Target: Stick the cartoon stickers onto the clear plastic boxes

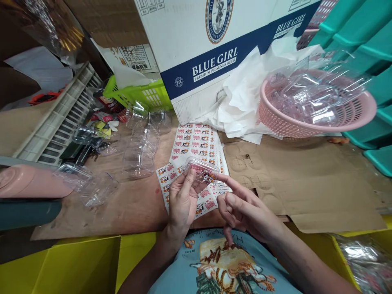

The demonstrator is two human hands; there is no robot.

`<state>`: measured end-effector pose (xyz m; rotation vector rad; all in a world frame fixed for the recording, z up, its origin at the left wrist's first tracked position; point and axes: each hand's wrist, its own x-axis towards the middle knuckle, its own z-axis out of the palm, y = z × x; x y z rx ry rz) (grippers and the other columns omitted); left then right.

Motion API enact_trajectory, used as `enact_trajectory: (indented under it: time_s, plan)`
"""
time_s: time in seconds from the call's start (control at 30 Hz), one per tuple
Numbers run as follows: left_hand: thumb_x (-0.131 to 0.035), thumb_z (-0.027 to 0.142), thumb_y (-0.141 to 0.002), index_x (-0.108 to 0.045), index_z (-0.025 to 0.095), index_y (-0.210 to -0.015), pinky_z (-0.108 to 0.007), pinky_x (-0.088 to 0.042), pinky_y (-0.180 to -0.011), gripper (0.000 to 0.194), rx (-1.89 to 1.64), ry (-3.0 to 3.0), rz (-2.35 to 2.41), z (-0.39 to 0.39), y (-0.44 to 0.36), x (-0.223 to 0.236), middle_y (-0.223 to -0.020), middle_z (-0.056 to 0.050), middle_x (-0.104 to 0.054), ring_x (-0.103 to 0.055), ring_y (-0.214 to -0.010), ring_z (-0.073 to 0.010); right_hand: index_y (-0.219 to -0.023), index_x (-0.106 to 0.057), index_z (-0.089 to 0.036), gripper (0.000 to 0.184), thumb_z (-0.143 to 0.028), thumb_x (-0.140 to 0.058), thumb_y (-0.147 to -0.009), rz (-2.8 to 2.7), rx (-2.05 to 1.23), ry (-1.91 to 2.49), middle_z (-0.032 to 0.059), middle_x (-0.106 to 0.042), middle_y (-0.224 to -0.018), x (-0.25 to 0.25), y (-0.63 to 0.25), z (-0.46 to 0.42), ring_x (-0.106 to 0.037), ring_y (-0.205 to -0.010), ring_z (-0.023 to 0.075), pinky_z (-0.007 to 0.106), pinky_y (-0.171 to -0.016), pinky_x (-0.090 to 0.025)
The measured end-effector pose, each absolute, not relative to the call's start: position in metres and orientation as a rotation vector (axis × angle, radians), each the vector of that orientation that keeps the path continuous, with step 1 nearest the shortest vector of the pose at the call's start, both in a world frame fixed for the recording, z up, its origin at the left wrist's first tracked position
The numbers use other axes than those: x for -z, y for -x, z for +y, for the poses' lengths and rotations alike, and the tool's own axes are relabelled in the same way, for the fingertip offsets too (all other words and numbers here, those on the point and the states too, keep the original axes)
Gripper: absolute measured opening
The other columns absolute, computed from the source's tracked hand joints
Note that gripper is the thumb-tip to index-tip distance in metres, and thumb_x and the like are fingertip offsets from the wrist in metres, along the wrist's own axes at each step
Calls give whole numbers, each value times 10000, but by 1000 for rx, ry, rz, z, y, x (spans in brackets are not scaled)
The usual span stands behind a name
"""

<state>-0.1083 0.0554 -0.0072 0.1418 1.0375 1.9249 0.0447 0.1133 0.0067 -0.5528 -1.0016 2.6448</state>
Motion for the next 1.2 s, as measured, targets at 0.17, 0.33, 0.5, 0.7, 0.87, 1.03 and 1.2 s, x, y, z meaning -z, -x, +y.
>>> enact_trajectory:
  time_s: [0.17,0.33,0.5,0.7,0.87,1.03,1.2]
  plan:
    - [-802,277,-750,-776,205,-779,-352,-608,-833,82,-1969,-233,1185,54,102,6,-898,-24,-793,-744,-849,-188,-1515,-276,-249,704,-443,-620,-933,-1107,-2557,642,-86,-472,-580,-14,-40,110,-399,-416,68,202,-404,-438]
    - [-779,296,-781,-781,199,-798,-309,-622,-779,98,-2043,-368,1323,54,100,9,-954,-40,-789,-739,-906,-200,-1542,-290,-196,732,-513,-566,-942,-1747,-2046,947,-80,-415,-513,-14,-38,107,-381,-453,106,229,-458,-401]
    - [-787,245,-768,-763,196,-766,-366,-632,-794,55,-2043,-256,1199,55,110,6,-873,-3,-782,-731,-845,-165,-1597,-117,-145,808,-447,-527,-971,-2197,-1039,1124,67,-635,-799,-2,-42,113,-573,-657,201,376,-705,-501]
    - [-815,214,-723,-770,192,-791,-323,-604,-855,84,-1961,-150,1093,55,108,3,-895,0,-789,-727,-830,-134,-1521,-357,-251,621,-431,-555,-962,-1993,-1205,910,148,-567,-1327,1,-31,123,-573,-1159,270,457,-997,-480]
    - [-828,232,-706,-775,190,-792,-215,-583,-715,109,-1960,-152,1129,53,103,-1,-882,-12,-786,-713,-763,-111,-1534,-304,-257,740,-445,-648,-906,-1807,-1513,861,139,-484,-1463,9,-13,120,-501,-1308,265,454,-1082,-432]
    - [-814,248,-732,-785,204,-795,-205,-569,-769,82,-1976,-227,1104,48,101,-2,-866,-9,-786,-710,-758,-96,-1538,-270,-235,808,-431,-689,-876,-1658,-1635,820,141,-496,-1449,13,-1,118,-524,-1289,241,407,-1104,-421]
    - [-784,225,-764,-787,208,-830,-326,-579,-900,68,-1961,-250,1040,51,99,2,-948,-28,-789,-729,-872,-154,-1467,-388,-234,611,-459,-594,-937,-1553,-1649,795,101,-421,-1531,18,10,115,-419,-1392,218,381,-1178,-325]
